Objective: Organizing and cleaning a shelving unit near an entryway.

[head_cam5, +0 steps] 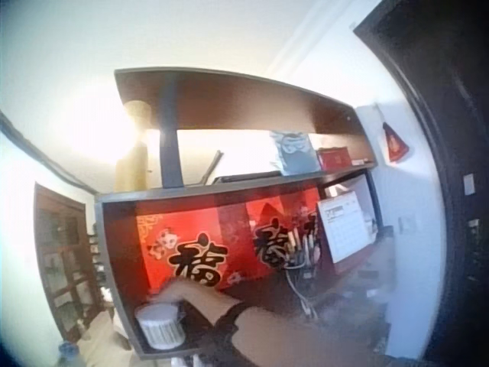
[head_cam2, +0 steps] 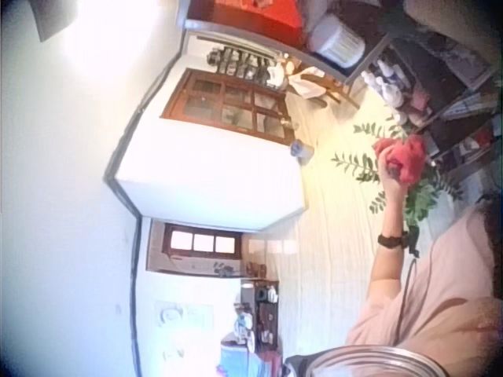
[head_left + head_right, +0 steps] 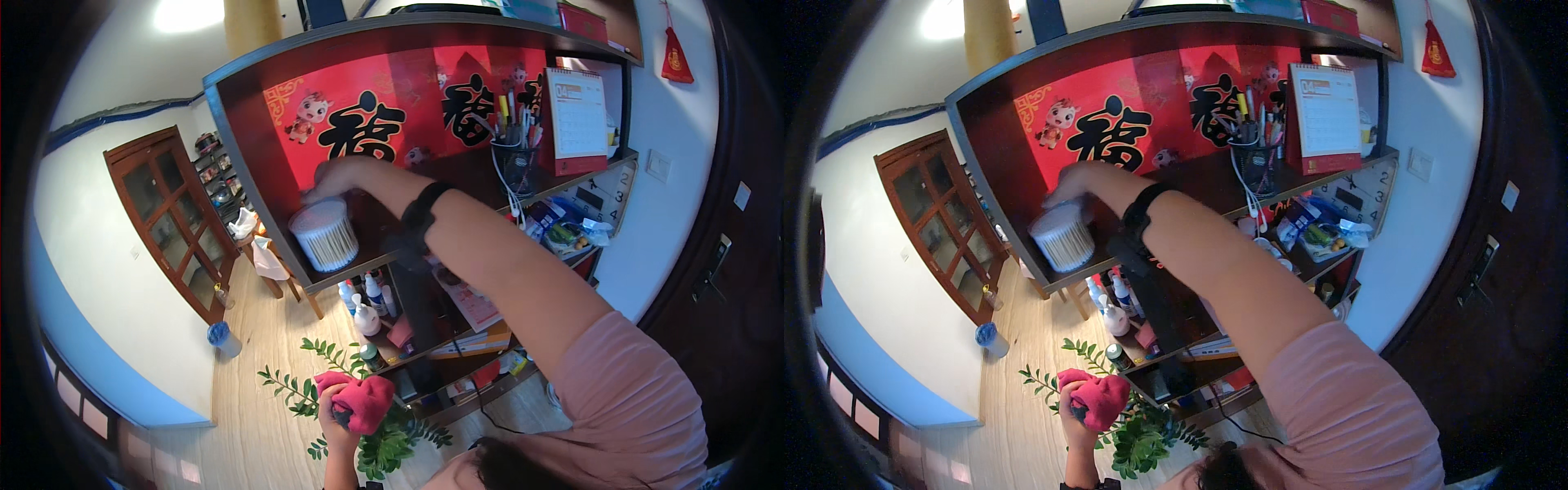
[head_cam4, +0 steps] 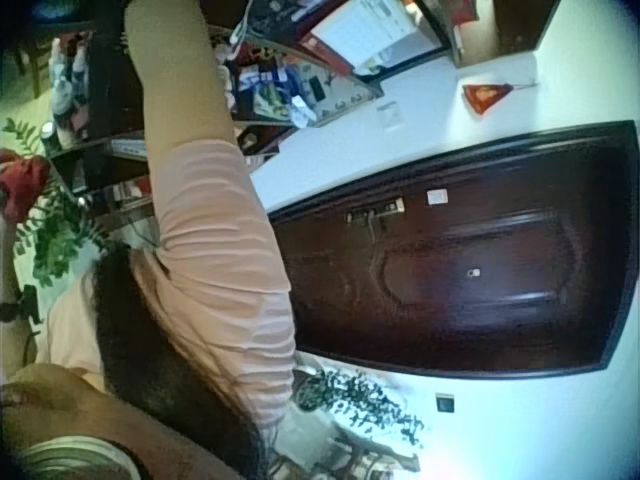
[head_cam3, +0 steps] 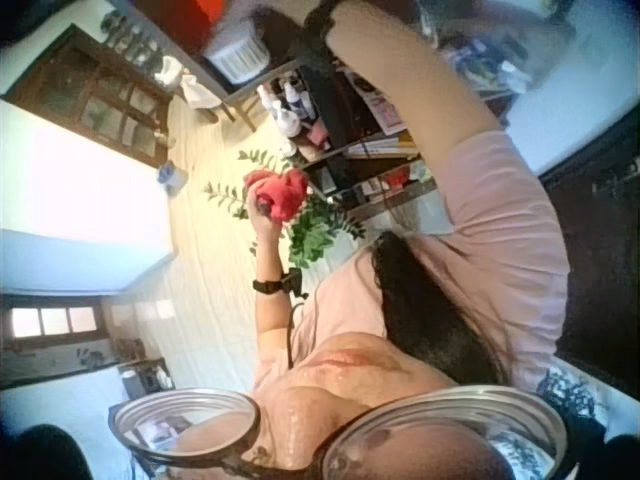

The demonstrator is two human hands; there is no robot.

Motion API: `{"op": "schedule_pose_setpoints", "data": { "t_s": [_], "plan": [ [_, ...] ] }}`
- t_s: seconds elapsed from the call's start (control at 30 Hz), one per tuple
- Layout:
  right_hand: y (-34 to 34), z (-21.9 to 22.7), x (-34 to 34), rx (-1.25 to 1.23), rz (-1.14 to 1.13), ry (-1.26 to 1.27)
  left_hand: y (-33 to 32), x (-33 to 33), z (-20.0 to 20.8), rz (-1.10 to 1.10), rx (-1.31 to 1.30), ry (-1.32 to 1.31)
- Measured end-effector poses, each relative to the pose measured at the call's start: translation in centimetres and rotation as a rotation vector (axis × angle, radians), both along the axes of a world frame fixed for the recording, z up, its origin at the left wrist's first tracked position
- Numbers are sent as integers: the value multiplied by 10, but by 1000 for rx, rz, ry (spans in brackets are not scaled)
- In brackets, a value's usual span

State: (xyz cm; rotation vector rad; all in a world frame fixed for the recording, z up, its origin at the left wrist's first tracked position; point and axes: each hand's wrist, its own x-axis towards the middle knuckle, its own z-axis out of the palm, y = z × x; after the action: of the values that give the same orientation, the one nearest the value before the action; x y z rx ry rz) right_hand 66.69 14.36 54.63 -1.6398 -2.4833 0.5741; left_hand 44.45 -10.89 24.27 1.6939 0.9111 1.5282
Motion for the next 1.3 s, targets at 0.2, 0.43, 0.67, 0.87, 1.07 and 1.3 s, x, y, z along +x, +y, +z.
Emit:
{"op": "schedule_pose_setpoints", "data": {
  "t_s": [0.2,0.43,0.67,0.87,1.07,1.3],
  "plan": [
    [-47,-13,2,76,-31,440,1,10,-1,-34,-44,-59],
    [-169,-40,53,618,-74,485,7,38,12,-85,-31,-47],
    [-250,-158,52,442,334,522,25,105,62,-436,-132,-345],
    [-224,-96,104,512,-7,969,36,81,112,-200,51,-197],
    [-118,-5,112,1100,-133,714,92,50,139,343,309,-86],
    [27,-23,48,465,-98,-257,125,51,138,214,276,14]
  ]
}}
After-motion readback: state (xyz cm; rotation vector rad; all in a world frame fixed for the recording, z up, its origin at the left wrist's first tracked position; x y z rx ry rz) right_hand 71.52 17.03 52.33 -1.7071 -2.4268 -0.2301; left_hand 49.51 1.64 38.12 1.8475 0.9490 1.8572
